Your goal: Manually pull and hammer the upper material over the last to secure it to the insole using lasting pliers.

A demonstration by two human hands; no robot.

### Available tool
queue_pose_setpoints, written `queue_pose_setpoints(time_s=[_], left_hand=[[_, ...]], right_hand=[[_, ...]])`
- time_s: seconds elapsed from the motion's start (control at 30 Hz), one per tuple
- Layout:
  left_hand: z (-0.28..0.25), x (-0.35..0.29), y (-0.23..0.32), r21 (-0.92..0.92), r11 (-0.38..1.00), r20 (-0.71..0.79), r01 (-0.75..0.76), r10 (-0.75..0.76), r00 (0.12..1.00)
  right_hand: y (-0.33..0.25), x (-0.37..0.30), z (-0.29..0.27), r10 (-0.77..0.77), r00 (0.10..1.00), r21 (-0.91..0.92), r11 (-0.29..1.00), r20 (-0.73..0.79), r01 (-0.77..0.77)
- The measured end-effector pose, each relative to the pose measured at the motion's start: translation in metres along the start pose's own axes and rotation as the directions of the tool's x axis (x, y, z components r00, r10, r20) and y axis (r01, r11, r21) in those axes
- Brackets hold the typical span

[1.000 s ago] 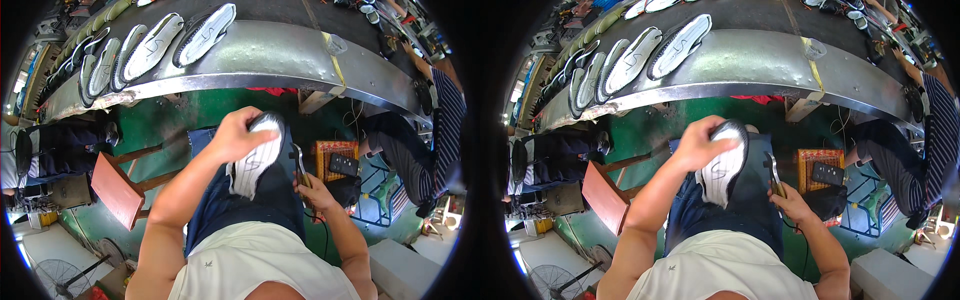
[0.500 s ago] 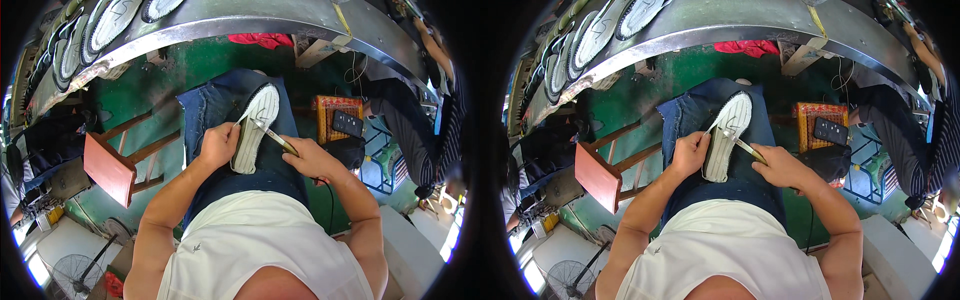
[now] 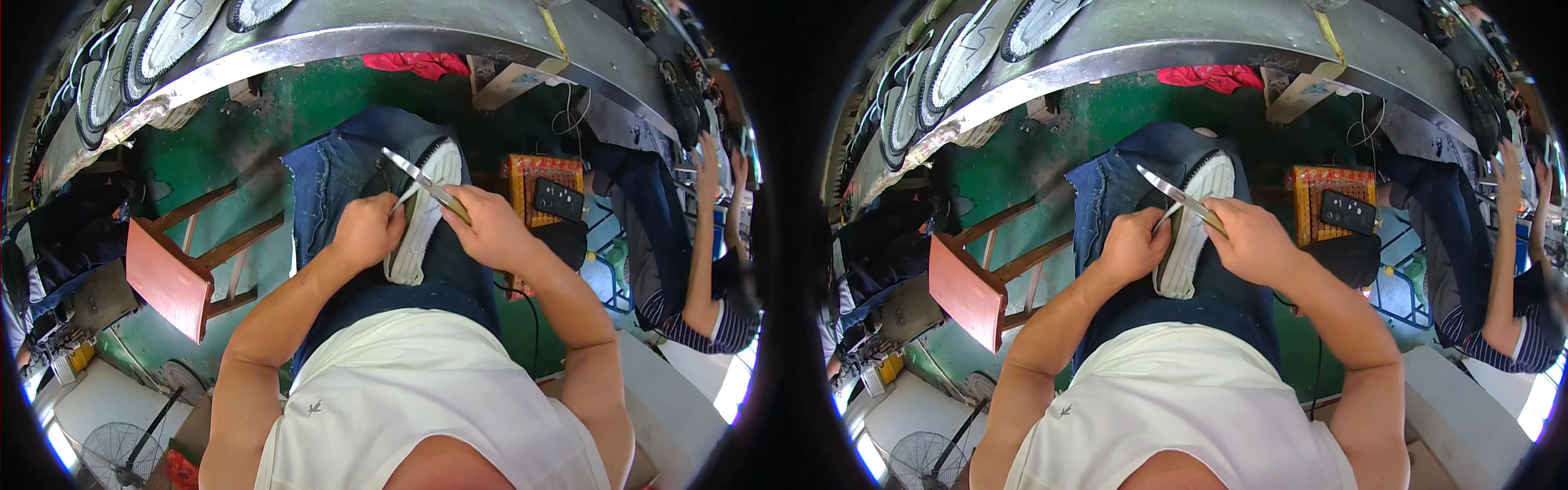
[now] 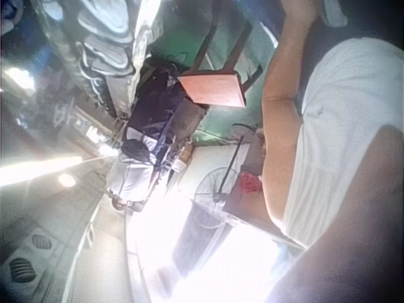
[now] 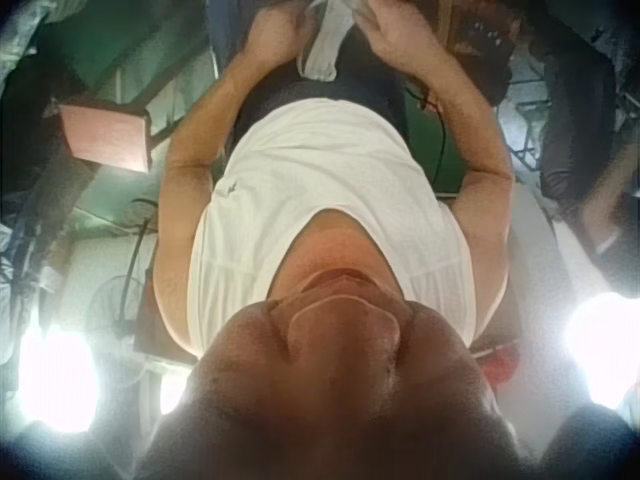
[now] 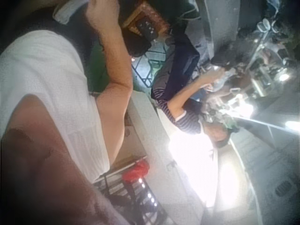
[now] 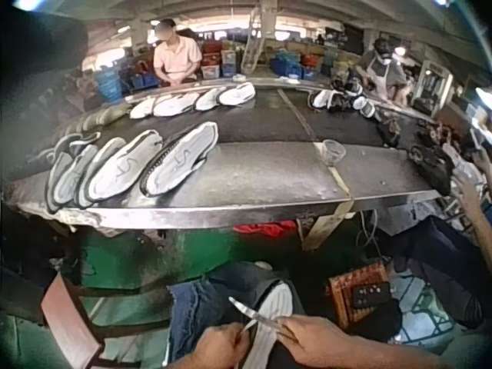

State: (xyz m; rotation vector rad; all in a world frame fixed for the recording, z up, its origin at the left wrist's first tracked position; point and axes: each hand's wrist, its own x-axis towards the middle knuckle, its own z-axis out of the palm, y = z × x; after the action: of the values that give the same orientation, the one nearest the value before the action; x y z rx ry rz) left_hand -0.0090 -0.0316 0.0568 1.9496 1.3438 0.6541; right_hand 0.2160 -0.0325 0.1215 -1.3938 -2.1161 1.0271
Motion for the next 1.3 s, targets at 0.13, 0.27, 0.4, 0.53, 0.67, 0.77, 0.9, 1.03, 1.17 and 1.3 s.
queue_pose_setpoints(time_s=[0.13, 0.27, 0.4, 0.53, 0.67, 0.77, 0.9, 1.03, 1.17, 1.3], left_hand=[[-0.004, 0.013, -0.008, -0.032, 0.981, -0.031, 0.190, -0.191, 0.981], [0.000, 0.015, -0.008, 0.108, 0.992, -0.004, 0.062, -0.062, 0.998], [0.003, 0.010, -0.008, 0.069, 0.998, 0.011, 0.005, -0.005, 1.000], [0.004, 0.009, -0.014, 0.001, 0.999, -0.023, 0.053, -0.053, 0.998], [0.001, 0.008, -0.011, 0.010, 0.998, -0.036, 0.065, -0.065, 0.997], [0.004, 0.004, -0.003, 0.105, 0.994, -0.029, 0.039, -0.036, 0.999], [0.003, 0.009, 0.013, 0.177, 0.983, 0.043, -0.038, 0.031, 0.999], [0.024, 0.013, -0.023, -0.303, 0.921, -0.152, 0.246, -0.302, 0.941], [0.055, 0.011, -0.055, -0.792, -0.120, 0.581, 0.598, -0.448, 0.680], [0.037, 0.011, -0.045, -0.874, -0.016, 0.477, 0.485, -0.214, 0.853]], right_hand=[[0.003, -0.015, -0.029, 0.460, 0.644, 0.212, 0.689, 0.611, -0.693], [0.004, -0.026, -0.010, 0.448, 0.602, 0.565, 0.230, 0.661, -0.792], [0.021, -0.019, -0.009, 0.350, 0.580, 0.523, 0.252, 0.735, -0.814], [0.034, -0.017, 0.022, 0.078, 0.993, -0.251, 0.967, 0.088, -0.054], [0.012, -0.008, -0.017, 0.281, 0.855, 0.016, 0.947, 0.435, -0.319], [-0.001, 0.007, -0.036, 0.339, 0.760, -0.041, 0.923, 0.554, -0.382], [-0.006, 0.042, -0.063, 0.460, 0.461, -0.090, 0.775, 0.758, -0.625], [-0.013, 0.073, -0.059, 0.445, 0.466, -0.320, 0.890, 0.765, -0.325], [0.011, 0.062, -0.033, 0.340, 0.642, -0.359, 0.927, 0.687, -0.108], [0.027, 0.037, -0.007, 0.316, 0.773, -0.221, 0.948, 0.550, -0.230]])
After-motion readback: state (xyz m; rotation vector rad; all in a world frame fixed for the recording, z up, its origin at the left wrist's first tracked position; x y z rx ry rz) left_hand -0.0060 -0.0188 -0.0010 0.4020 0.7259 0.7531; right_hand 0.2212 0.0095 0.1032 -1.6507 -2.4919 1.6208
